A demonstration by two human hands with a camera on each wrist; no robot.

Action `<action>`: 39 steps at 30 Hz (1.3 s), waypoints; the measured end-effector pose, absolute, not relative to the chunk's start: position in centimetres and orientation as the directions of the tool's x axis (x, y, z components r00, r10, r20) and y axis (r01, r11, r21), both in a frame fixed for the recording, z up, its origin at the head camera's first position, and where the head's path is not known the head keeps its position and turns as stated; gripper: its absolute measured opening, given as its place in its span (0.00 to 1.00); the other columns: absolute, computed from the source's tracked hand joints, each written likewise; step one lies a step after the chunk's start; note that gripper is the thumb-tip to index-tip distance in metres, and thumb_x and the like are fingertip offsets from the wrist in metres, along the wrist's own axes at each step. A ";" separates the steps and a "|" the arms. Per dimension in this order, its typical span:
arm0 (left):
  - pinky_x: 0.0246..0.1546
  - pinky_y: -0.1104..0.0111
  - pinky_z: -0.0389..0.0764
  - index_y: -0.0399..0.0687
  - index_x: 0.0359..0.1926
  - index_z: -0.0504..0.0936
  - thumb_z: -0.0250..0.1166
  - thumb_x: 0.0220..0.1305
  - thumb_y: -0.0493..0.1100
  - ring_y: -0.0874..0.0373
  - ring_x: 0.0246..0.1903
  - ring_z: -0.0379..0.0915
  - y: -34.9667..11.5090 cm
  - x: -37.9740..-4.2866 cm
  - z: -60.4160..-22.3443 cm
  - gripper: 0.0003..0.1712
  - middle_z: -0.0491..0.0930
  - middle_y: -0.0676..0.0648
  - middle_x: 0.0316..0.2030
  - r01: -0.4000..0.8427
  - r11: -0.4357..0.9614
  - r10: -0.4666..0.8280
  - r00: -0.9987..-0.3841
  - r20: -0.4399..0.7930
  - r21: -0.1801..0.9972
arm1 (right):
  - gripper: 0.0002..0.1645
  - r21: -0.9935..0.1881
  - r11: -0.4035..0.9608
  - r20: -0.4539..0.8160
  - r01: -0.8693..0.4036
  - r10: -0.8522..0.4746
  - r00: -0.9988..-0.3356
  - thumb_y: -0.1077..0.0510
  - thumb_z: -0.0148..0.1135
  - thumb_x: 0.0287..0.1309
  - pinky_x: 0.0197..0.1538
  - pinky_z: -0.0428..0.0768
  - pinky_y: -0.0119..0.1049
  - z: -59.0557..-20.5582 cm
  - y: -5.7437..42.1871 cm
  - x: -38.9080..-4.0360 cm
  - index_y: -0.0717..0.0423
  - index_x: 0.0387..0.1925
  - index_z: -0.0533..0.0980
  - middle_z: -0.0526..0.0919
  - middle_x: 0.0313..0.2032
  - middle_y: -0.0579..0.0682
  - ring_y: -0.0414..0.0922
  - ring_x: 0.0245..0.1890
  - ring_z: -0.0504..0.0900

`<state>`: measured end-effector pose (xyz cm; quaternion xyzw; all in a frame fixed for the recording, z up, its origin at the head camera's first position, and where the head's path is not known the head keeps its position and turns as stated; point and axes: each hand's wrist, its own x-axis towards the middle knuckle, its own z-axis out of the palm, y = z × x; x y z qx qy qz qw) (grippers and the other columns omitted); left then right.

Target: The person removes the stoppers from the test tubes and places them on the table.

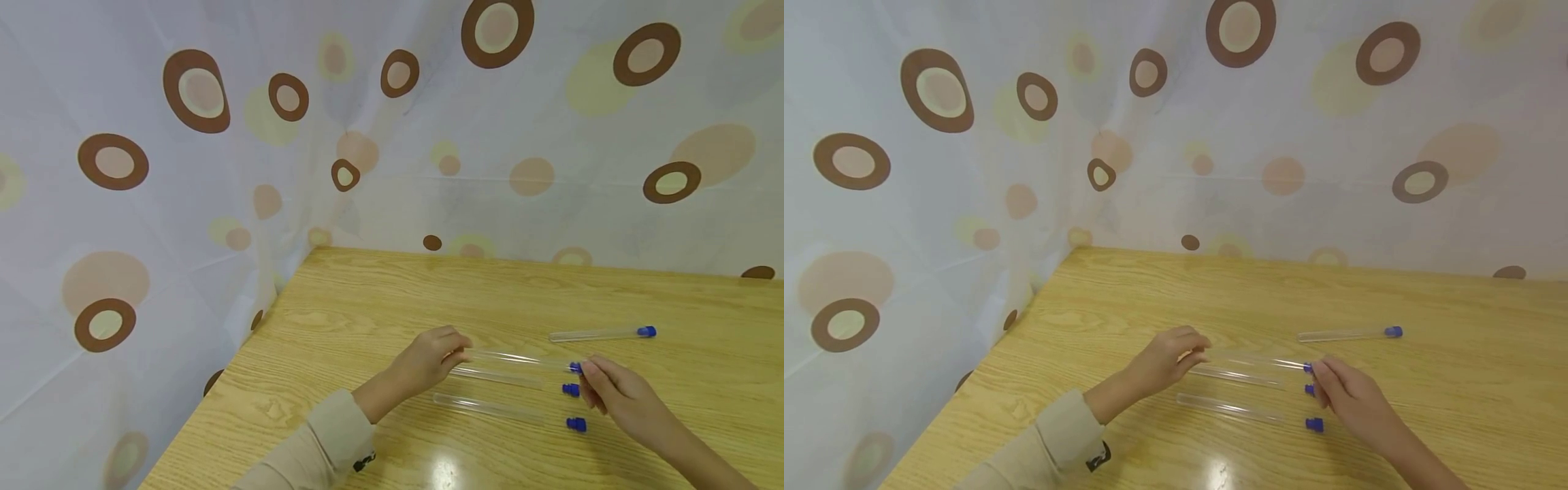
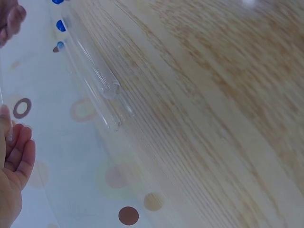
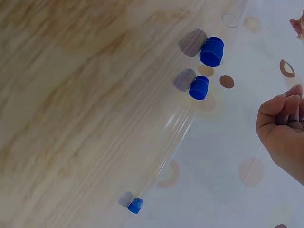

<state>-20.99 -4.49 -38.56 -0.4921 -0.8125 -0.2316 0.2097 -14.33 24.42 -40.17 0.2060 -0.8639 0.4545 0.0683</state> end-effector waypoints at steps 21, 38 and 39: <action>0.30 0.84 0.74 0.37 0.37 0.80 0.65 0.56 0.33 0.62 0.26 0.74 -4.6 -20.8 -38.4 0.07 0.81 0.45 0.30 0.898 0.395 0.697 -0.430 0.574 0.194 | 0.10 -0.435 0.636 0.609 -0.637 -0.313 -0.728 0.71 0.44 0.65 0.19 0.60 0.21 -40.5 24.0 -14.5 0.54 0.35 0.68 0.62 0.25 0.32 0.26 0.19 0.58; 0.31 0.85 0.75 0.36 0.37 0.81 0.65 0.56 0.34 0.61 0.28 0.76 -4.5 -20.7 -38.5 0.07 0.81 0.46 0.30 0.892 0.420 0.701 -0.437 0.564 0.168 | 0.10 -0.606 0.650 0.438 -0.459 -0.209 -0.874 0.65 0.43 0.69 0.17 0.60 0.26 -39.8 23.9 -14.2 0.52 0.32 0.68 0.66 0.21 0.38 0.33 0.14 0.58; 0.31 0.85 0.75 0.37 0.37 0.81 0.65 0.56 0.34 0.62 0.28 0.76 -4.5 -20.7 -38.5 0.07 0.81 0.46 0.30 0.890 0.425 0.702 -0.440 0.560 0.166 | 0.09 -0.603 0.664 0.429 -0.443 -0.198 -0.881 0.64 0.43 0.69 0.16 0.59 0.26 -39.7 23.8 -14.2 0.53 0.32 0.68 0.65 0.21 0.39 0.32 0.14 0.57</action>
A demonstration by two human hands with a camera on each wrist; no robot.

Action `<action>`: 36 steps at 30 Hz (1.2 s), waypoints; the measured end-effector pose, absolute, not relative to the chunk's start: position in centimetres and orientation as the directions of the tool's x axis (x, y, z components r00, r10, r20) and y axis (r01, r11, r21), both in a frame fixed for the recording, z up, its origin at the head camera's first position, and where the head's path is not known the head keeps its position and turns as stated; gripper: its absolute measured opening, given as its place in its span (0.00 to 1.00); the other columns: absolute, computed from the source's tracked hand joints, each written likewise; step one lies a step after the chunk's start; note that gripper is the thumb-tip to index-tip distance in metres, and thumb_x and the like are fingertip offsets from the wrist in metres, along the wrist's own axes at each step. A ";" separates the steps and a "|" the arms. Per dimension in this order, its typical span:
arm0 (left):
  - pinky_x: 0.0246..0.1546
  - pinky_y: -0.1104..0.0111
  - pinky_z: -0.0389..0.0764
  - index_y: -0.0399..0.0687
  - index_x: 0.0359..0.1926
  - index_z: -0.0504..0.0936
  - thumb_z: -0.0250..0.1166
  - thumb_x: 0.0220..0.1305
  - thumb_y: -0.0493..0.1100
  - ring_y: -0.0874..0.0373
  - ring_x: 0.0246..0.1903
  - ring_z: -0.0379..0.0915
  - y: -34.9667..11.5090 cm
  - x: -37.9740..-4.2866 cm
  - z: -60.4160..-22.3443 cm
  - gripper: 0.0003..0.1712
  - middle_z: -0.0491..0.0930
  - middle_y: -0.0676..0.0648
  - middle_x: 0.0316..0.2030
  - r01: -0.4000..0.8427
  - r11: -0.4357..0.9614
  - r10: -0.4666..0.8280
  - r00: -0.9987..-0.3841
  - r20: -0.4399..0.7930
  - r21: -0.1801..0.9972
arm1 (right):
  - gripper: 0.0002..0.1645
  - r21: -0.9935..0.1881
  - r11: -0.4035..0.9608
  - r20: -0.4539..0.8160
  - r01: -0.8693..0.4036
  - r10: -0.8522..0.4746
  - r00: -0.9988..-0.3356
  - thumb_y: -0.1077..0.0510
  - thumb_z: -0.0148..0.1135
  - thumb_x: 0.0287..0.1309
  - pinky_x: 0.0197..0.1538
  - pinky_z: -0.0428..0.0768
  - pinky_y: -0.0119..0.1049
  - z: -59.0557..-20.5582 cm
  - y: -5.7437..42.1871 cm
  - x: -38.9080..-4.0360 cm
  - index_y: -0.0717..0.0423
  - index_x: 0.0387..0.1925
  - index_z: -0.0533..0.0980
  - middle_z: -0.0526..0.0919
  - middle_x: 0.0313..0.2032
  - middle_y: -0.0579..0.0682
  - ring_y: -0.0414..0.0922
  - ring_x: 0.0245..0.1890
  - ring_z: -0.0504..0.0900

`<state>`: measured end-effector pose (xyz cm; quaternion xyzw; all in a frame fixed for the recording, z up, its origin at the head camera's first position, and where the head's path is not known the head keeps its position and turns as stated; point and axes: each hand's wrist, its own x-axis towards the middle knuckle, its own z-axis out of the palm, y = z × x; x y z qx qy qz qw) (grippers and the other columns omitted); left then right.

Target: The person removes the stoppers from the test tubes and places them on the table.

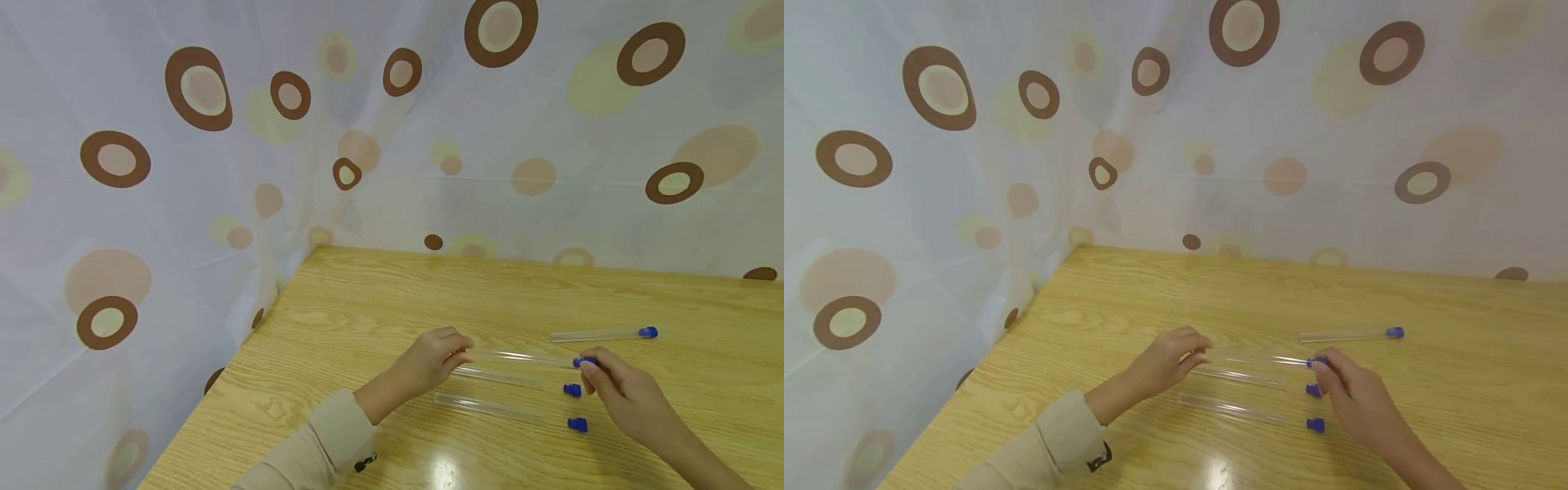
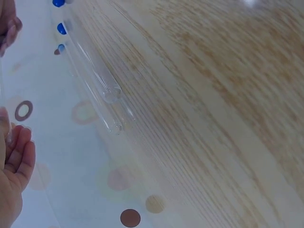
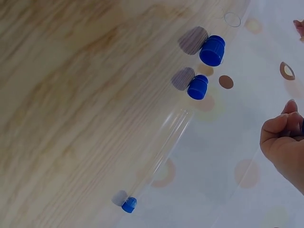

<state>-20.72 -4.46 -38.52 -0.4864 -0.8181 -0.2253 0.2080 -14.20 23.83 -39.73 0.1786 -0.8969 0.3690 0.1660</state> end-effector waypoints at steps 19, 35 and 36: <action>0.33 0.83 0.76 0.36 0.38 0.81 0.65 0.56 0.33 0.61 0.29 0.77 -4.4 -20.4 -38.3 0.08 0.81 0.46 0.32 0.894 0.406 0.707 -0.439 0.555 0.190 | 0.19 -0.752 0.344 0.456 -0.563 -0.346 -0.820 0.73 0.36 0.68 0.19 0.63 0.33 -40.6 24.8 -14.4 0.50 0.36 0.70 0.69 0.22 0.43 0.40 0.19 0.65; 0.32 0.84 0.76 0.36 0.39 0.81 0.64 0.56 0.33 0.61 0.29 0.76 -4.5 -20.6 -38.8 0.08 0.82 0.44 0.32 0.885 0.407 0.706 -0.462 0.536 0.227 | 0.10 -0.601 0.516 0.513 -0.611 -0.337 -0.789 0.72 0.43 0.65 0.18 0.63 0.26 -40.7 24.7 -14.1 0.58 0.42 0.68 0.69 0.25 0.37 0.33 0.21 0.66; 0.32 0.83 0.76 0.36 0.39 0.81 0.64 0.57 0.33 0.60 0.29 0.76 -4.6 -20.6 -38.7 0.08 0.81 0.44 0.32 0.884 0.405 0.706 -0.465 0.534 0.233 | 0.09 -0.570 0.564 0.514 -0.598 -0.323 -0.794 0.71 0.44 0.65 0.19 0.64 0.25 -40.6 24.7 -14.0 0.60 0.43 0.68 0.70 0.25 0.36 0.31 0.22 0.66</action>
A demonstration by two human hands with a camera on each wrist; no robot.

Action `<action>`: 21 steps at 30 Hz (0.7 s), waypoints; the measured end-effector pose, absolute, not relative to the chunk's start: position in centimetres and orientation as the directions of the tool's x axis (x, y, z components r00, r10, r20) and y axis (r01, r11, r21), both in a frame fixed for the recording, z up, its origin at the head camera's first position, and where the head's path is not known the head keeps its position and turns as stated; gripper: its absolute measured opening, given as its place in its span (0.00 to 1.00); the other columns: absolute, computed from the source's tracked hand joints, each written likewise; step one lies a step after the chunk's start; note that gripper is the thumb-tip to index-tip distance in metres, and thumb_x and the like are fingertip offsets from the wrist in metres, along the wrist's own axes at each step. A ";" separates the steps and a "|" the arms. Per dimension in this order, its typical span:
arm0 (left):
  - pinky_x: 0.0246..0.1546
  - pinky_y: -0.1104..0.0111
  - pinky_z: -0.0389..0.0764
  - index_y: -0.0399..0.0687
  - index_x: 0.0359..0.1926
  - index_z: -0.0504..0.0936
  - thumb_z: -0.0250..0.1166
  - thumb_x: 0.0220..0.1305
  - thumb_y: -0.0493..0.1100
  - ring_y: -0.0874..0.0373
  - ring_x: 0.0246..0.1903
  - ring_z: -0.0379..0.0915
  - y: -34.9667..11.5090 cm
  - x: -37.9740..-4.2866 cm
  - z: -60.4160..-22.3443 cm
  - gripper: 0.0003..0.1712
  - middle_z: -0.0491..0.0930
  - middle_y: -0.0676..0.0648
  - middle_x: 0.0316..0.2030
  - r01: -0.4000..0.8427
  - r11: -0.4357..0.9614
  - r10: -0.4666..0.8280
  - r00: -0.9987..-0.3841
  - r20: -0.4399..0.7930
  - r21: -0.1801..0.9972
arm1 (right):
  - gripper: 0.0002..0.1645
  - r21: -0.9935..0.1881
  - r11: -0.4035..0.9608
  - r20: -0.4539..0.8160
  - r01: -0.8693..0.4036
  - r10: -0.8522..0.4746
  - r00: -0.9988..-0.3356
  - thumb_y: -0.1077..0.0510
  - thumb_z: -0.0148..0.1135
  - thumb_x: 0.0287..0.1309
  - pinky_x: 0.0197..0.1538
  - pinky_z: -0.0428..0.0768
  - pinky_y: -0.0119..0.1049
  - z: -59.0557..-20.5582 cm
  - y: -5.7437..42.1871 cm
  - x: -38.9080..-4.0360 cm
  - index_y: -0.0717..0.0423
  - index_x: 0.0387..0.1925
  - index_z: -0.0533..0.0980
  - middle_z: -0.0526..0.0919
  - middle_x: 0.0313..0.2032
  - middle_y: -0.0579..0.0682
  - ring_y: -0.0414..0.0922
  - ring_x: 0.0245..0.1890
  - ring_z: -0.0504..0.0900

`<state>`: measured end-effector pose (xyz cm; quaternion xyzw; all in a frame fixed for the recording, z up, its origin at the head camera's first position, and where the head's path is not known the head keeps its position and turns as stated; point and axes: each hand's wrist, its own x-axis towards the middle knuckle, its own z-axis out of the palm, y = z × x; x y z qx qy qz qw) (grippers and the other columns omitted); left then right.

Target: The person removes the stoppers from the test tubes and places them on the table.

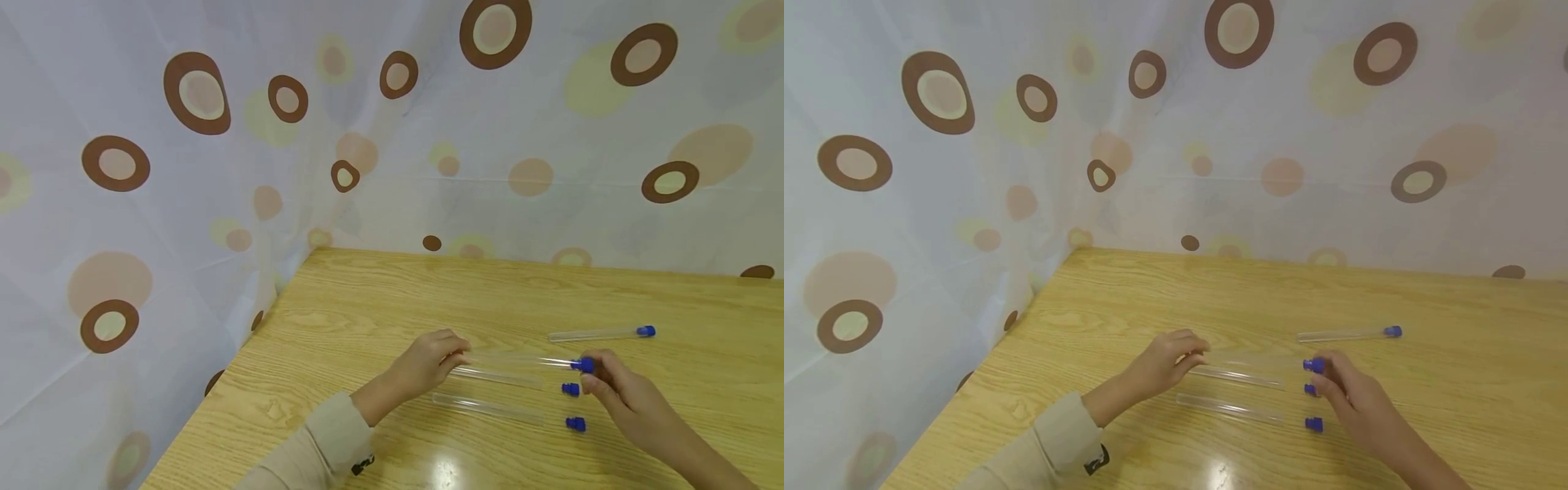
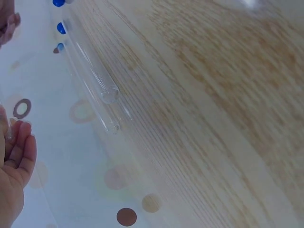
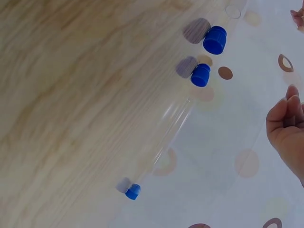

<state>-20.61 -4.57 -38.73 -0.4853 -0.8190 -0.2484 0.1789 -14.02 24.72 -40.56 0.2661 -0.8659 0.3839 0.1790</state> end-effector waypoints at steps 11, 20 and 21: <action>0.30 0.84 0.75 0.35 0.39 0.81 0.64 0.57 0.33 0.61 0.28 0.75 -4.6 -20.5 -38.6 0.08 0.81 0.44 0.31 0.892 0.388 0.709 -0.449 0.544 0.231 | 0.06 -0.318 0.704 0.671 -0.635 -0.306 -0.675 0.65 0.50 0.65 0.21 0.60 0.17 -40.4 24.2 -14.2 0.63 0.39 0.73 0.69 0.23 0.35 0.23 0.22 0.61; 0.33 0.85 0.76 0.35 0.39 0.81 0.65 0.56 0.33 0.60 0.29 0.77 -4.4 -20.6 -38.7 0.09 0.82 0.43 0.32 0.893 0.391 0.702 -0.445 0.556 0.221 | 0.04 -0.342 0.735 0.677 -0.586 -0.240 -0.696 0.65 0.53 0.64 0.20 0.56 0.16 -40.0 23.9 -14.1 0.58 0.35 0.74 0.61 0.20 0.32 0.24 0.20 0.58; 0.33 0.85 0.76 0.35 0.39 0.81 0.65 0.56 0.33 0.60 0.29 0.77 -4.3 -20.6 -38.7 0.09 0.82 0.43 0.32 0.893 0.392 0.701 -0.445 0.558 0.220 | 0.04 -0.349 0.735 0.677 -0.582 -0.232 -0.699 0.65 0.53 0.64 0.20 0.56 0.16 -40.0 23.9 -14.1 0.57 0.35 0.75 0.61 0.20 0.32 0.25 0.20 0.58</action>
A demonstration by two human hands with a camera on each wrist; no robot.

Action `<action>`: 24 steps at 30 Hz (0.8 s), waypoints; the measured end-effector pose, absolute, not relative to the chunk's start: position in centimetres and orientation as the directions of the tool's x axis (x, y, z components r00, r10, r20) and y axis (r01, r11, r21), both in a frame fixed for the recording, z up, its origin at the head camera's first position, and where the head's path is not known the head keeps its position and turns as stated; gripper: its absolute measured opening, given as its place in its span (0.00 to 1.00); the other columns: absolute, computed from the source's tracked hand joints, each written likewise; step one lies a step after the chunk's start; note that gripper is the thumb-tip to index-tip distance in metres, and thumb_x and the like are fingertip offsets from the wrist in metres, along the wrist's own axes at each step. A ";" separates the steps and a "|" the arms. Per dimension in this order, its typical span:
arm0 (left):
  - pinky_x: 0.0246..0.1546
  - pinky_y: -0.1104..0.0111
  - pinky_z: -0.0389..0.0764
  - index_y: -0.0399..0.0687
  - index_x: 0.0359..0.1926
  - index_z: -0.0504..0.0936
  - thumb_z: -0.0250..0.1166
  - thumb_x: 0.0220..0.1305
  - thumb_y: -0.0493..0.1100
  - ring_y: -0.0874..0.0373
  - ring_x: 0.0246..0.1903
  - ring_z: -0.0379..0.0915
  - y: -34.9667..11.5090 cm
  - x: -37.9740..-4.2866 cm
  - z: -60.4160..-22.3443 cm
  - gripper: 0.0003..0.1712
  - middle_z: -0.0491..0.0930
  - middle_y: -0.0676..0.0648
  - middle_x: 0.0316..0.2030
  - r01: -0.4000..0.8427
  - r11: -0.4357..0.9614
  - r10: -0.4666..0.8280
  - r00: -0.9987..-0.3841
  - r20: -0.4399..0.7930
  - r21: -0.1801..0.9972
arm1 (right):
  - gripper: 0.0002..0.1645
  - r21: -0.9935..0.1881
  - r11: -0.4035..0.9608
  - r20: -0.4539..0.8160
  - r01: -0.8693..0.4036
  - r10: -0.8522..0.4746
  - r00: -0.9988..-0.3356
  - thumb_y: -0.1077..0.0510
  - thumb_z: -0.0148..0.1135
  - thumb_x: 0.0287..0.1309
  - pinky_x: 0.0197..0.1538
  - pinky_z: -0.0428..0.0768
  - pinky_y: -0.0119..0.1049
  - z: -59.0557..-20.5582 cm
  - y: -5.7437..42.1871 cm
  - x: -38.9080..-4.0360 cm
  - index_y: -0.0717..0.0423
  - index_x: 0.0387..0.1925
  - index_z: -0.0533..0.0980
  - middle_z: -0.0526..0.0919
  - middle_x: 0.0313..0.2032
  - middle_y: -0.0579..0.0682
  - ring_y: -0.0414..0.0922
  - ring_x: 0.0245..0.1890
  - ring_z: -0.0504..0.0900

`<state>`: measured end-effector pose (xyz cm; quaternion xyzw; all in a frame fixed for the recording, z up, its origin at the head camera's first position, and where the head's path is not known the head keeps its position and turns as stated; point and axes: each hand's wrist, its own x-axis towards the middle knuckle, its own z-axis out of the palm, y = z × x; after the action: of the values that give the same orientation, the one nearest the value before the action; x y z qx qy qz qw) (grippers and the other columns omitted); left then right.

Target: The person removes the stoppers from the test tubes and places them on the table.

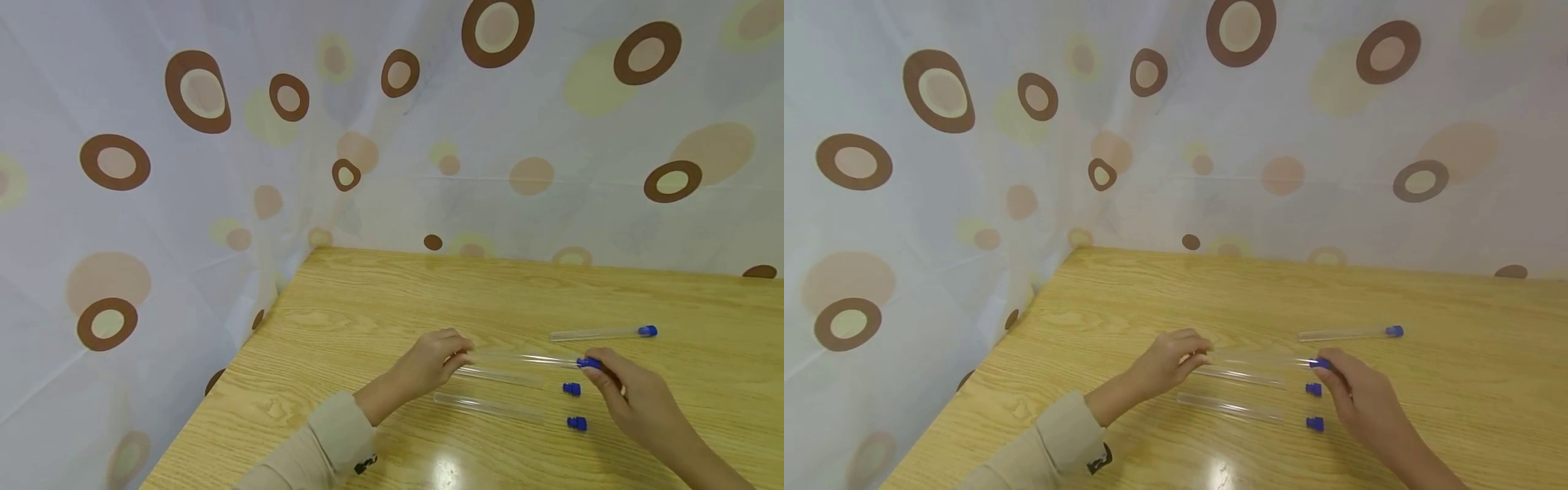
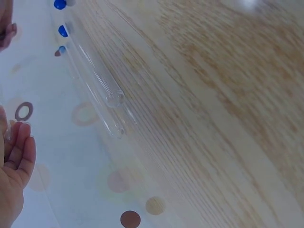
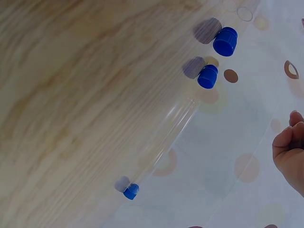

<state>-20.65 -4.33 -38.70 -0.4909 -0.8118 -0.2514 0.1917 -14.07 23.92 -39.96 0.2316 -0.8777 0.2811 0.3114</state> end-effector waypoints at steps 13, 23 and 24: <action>0.34 0.83 0.77 0.36 0.39 0.81 0.64 0.56 0.34 0.60 0.30 0.77 -4.4 -20.6 -38.8 0.08 0.83 0.44 0.33 0.887 0.407 0.699 -0.455 0.552 0.216 | 0.07 -0.566 0.669 0.525 -0.481 -0.157 -0.837 0.66 0.50 0.65 0.15 0.61 0.25 -39.8 24.1 -14.0 0.56 0.35 0.74 0.68 0.21 0.34 0.31 0.15 0.60; 0.34 0.83 0.77 0.36 0.38 0.81 0.64 0.56 0.33 0.59 0.31 0.78 -4.5 -20.5 -39.0 0.08 0.83 0.43 0.33 0.897 0.384 0.699 -0.436 0.566 0.218 | 0.17 -0.812 0.285 0.403 -0.508 -0.355 -0.844 0.71 0.37 0.68 0.20 0.64 0.36 -40.6 25.4 -14.6 0.52 0.39 0.72 0.70 0.25 0.43 0.42 0.21 0.65; 0.34 0.83 0.77 0.36 0.38 0.81 0.64 0.56 0.33 0.59 0.30 0.78 -4.5 -20.5 -39.0 0.07 0.83 0.43 0.33 0.897 0.383 0.700 -0.438 0.564 0.221 | 0.18 -0.834 0.235 0.395 -0.499 -0.378 -0.838 0.71 0.36 0.68 0.21 0.64 0.37 -40.6 25.5 -14.6 0.54 0.40 0.72 0.71 0.25 0.43 0.43 0.22 0.65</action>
<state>-20.52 -4.46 -39.03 -0.4935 -0.8089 -0.2546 0.1932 -14.65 25.48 -40.60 0.2796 -0.7839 0.5517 0.0549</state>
